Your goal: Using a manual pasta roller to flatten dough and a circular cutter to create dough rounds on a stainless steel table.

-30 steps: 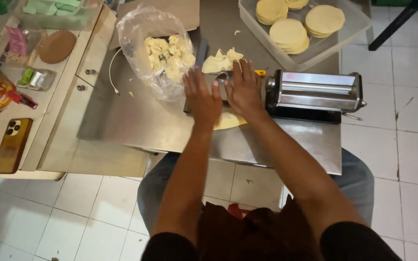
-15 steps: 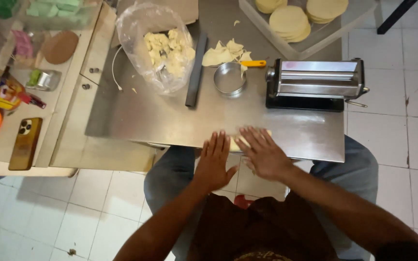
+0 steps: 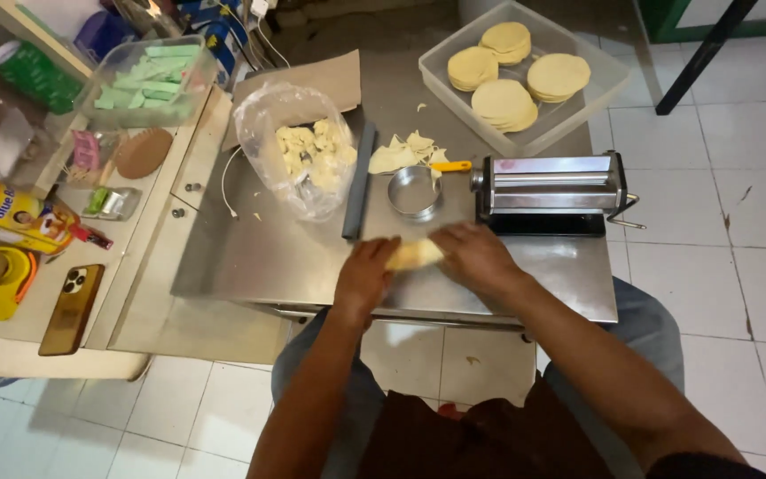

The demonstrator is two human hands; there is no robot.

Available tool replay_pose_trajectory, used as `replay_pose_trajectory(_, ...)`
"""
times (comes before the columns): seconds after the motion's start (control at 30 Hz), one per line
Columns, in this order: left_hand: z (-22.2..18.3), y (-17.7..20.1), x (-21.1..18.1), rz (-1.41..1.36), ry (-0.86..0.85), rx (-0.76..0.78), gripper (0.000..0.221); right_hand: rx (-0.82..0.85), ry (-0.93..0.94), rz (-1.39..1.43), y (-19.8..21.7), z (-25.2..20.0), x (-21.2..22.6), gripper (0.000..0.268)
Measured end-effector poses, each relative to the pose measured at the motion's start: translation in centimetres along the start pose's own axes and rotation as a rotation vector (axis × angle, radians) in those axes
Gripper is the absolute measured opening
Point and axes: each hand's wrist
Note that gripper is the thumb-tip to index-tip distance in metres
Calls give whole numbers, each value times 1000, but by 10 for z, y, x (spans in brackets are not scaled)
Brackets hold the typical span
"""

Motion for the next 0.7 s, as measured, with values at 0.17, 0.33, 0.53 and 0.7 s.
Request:
replay_pose_trajectory(0.17, 7, -18, 10, 70, -159, -503, 64, -407, 157, -138, -6, 17, -11, 48)
replay_pose_trajectory(0.33, 79, 14, 5, -104, 57, -904, 66, -556, 10, -75, 20, 93, -6, 49)
replay_pose_trajectory(0.53, 74, -39, -39, 82, 393, -715, 72, -248, -234, -84, -9, 86, 17, 73)
replay_pose_trajectory(0.7, 2, -48, -68, 31, 283, -374, 77, -198, -89, -107, -35, 8, 32, 65)
Point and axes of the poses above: each hand's wrist, its own z-axis towards the middle knuckle, its own y-axis out of the back of the hand, x = y × z, and after that the axes turned 7 degrees about x, right-handed
